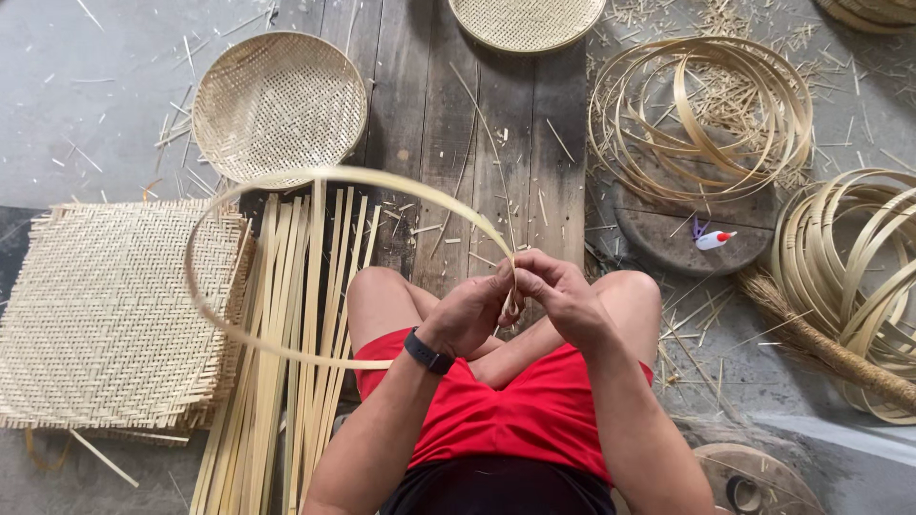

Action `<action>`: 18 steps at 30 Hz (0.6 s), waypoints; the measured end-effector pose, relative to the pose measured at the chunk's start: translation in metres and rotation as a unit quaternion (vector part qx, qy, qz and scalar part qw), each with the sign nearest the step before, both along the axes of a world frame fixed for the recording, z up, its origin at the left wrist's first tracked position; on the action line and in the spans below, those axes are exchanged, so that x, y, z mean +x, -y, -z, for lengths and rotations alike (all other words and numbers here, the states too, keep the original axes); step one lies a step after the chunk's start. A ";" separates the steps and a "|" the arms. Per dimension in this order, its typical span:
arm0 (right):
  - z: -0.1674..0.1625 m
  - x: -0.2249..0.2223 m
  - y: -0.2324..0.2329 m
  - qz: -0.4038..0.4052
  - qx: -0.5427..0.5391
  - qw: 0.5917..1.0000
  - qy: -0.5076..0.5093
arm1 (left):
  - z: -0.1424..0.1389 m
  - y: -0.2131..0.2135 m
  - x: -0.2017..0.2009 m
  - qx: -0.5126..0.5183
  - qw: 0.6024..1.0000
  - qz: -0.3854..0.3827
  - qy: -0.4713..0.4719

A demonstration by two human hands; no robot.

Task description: The person sits on the floor of a basket-weaving workshop and bends long thin bamboo strips into circular rims for woven trays. They flex each strip, overlap and press the ends together to form a hoop, then set the finished rim aside and pick up the next strip, repeating the process.

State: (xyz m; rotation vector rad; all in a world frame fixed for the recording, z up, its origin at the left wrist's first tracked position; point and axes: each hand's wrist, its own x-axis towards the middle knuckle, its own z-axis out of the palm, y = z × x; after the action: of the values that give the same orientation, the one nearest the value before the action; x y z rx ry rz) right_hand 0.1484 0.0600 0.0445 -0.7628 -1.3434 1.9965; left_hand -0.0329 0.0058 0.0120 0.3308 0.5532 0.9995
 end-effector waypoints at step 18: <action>0.048 -0.022 -0.010 0.184 0.036 0.982 0.027 | 0.015 0.015 0.015 -0.010 0.997 0.005 -0.077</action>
State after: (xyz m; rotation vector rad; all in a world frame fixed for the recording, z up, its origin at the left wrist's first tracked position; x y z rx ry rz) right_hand 0.1267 0.0696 -0.0035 -0.9589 -1.1959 1.6386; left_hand -0.0180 -0.0095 -0.0034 0.3947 0.7002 0.9623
